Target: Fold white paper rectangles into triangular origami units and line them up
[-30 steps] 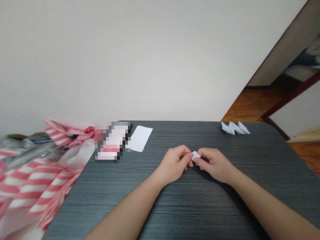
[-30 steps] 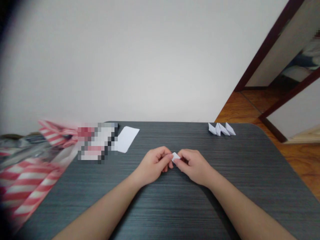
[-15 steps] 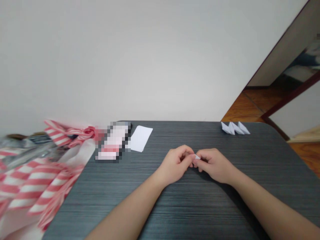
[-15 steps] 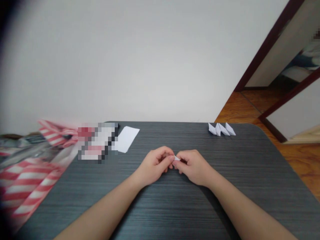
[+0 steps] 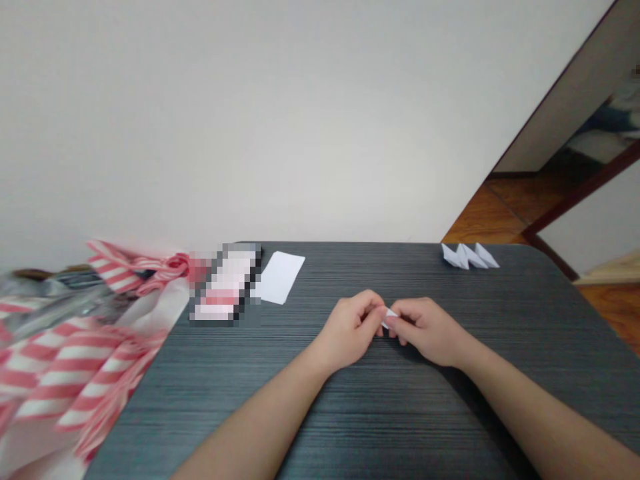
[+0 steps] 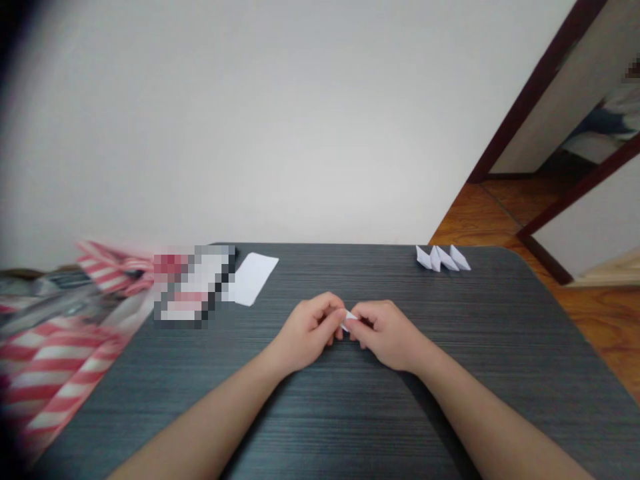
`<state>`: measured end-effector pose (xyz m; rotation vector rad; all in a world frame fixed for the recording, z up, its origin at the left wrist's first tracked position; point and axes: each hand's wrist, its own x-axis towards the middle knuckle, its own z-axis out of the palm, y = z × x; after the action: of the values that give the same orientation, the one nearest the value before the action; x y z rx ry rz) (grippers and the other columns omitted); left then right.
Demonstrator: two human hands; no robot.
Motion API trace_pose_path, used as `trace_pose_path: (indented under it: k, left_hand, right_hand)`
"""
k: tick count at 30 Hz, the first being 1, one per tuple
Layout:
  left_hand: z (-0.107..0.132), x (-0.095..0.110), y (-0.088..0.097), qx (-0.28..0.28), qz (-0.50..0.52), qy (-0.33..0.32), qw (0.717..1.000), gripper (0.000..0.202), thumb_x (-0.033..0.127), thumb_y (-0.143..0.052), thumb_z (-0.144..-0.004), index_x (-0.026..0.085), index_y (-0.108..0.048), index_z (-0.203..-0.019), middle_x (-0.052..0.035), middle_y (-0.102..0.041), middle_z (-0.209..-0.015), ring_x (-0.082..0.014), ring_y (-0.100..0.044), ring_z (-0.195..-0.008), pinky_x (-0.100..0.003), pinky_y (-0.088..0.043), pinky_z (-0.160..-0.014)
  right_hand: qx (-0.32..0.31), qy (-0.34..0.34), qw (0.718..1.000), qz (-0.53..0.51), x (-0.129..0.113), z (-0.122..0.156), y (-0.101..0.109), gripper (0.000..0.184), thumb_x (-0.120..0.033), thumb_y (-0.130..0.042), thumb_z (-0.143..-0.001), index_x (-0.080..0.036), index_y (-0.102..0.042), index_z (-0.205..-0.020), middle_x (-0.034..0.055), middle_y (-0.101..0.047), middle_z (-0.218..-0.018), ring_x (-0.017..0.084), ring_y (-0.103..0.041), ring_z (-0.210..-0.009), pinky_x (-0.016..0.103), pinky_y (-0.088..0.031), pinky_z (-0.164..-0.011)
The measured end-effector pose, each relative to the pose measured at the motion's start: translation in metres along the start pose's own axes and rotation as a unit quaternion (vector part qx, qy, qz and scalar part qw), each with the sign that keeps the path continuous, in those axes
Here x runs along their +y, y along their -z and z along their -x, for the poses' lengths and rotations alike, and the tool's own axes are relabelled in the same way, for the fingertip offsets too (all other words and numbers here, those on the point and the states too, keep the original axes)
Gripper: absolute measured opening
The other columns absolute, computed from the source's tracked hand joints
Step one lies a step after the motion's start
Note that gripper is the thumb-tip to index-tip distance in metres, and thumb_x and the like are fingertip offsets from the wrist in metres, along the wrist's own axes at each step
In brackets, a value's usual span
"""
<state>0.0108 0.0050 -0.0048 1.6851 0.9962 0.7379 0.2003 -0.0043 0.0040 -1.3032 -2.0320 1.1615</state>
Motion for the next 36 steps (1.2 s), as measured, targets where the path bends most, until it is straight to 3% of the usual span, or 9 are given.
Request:
trace_pose_path:
  k: [12, 20, 29, 36]
  left_hand:
    - [0.0001, 0.0027, 0.0028, -0.006, -0.005, -0.013, 1.000, 0.024, 0.029, -0.047, -0.097, 0.017, -0.056, -0.078, 0.0032, -0.061, -0.063, -0.0082, -0.053, -0.055, -0.019, -0.039, -0.055]
    - [-0.0002, 0.0008, 0.0011, -0.006, -0.004, 0.011, 1.000, 0.029, 0.038, -0.045, -0.098, 0.018, -0.057, -0.080, 0.0031, -0.060, -0.063, -0.0086, -0.051, -0.052, -0.020, -0.037, -0.052]
    - [0.0010, 0.0061, 0.0024, -0.003, -0.068, -0.008, 0.998, 0.031, 0.029, -0.047, -0.096, 0.017, -0.056, -0.069, 0.0028, -0.058, -0.057, -0.0091, -0.050, -0.052, -0.020, -0.035, -0.053]
    - [0.0012, 0.0049, 0.0013, -0.006, -0.049, -0.016, 0.999, 0.022, 0.030, -0.046, -0.097, 0.018, -0.057, -0.082, 0.0032, -0.062, -0.065, -0.0092, -0.055, -0.057, -0.020, -0.038, -0.056]
  right_hand:
    - [-0.017, 0.007, 1.000, 0.001, 0.0000, 0.0007, -0.0022, 0.026, -0.027, -0.052, -0.095, -0.017, -0.064, -0.074, -0.0033, -0.057, -0.058, 0.011, -0.052, -0.053, 0.021, -0.038, -0.053]
    - [0.029, 0.013, 0.999, 0.018, 0.0029, 0.0001, -0.0001, 0.028, -0.027, -0.052, -0.096, -0.018, -0.058, -0.071, -0.0038, -0.055, -0.058, 0.011, -0.050, -0.054, 0.022, -0.037, -0.054]
    - [0.081, 0.054, 0.995, 0.020, 0.0040, 0.0006, 0.0009, 0.020, -0.024, -0.054, -0.094, -0.018, -0.061, -0.076, -0.0017, -0.058, -0.067, 0.013, -0.053, -0.063, 0.024, -0.039, -0.061]
    - [0.071, 0.075, 0.994, 0.032, 0.0076, 0.0016, 0.0020, 0.021, -0.023, -0.055, -0.093, -0.019, -0.063, -0.074, -0.0010, -0.062, -0.069, 0.013, -0.056, -0.065, 0.025, -0.040, -0.064]
